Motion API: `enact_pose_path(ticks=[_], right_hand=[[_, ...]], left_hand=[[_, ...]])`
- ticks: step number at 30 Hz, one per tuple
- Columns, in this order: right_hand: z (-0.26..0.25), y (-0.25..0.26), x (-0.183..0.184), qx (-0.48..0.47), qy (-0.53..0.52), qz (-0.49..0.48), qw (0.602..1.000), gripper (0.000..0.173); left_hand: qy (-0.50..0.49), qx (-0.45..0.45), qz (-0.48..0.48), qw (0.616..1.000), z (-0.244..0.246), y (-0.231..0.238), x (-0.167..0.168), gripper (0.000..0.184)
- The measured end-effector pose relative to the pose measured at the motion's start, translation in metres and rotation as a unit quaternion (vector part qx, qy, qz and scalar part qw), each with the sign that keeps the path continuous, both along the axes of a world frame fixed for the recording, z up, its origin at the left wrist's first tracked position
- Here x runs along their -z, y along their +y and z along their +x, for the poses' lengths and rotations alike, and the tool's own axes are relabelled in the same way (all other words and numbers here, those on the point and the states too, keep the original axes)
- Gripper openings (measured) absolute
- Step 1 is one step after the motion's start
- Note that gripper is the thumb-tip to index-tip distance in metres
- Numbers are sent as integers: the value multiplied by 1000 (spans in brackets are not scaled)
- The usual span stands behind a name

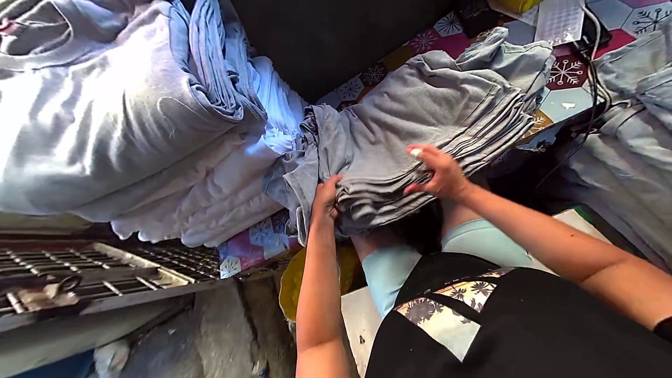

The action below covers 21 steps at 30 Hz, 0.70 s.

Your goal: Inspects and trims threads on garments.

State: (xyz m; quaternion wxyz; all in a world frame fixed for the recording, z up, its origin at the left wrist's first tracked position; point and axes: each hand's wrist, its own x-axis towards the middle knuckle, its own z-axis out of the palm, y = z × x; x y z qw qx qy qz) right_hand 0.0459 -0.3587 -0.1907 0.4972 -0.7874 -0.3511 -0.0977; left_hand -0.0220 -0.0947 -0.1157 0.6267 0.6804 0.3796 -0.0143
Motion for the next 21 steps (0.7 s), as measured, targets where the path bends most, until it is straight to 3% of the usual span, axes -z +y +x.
enact_pose_path(ticks=[2,6,8,11,14,17,18,19,21], right_hand=[[-24,24,2,19,-62,-8,998,100],[-6,21,0,109,-70,-75,989,110],[15,1,3,161,-39,-128,978,96],[59,-34,-18,189,7,-184,965,42],[93,-65,-77,201,-139,-167,955,26],[91,-89,-103,154,-273,-156,937,20],[85,-98,-91,125,-283,-168,936,20],[79,-106,-68,96,-272,-184,940,21],[66,-117,-8,63,-188,-245,949,28]], left_hand=[[-84,-24,-97,991,15,-11,-17,21],[-238,6,-190,952,33,-33,-63,25],[-277,1,-222,935,36,-40,-77,29],[-279,6,-234,931,31,-51,-79,31],[-263,44,-200,943,-1,-58,-73,30],[-176,38,-89,980,-44,-64,-17,21],[-153,30,-15,988,-51,-63,16,24],[-137,40,82,986,-56,-58,50,38],[-132,61,249,957,-54,-47,103,57]])
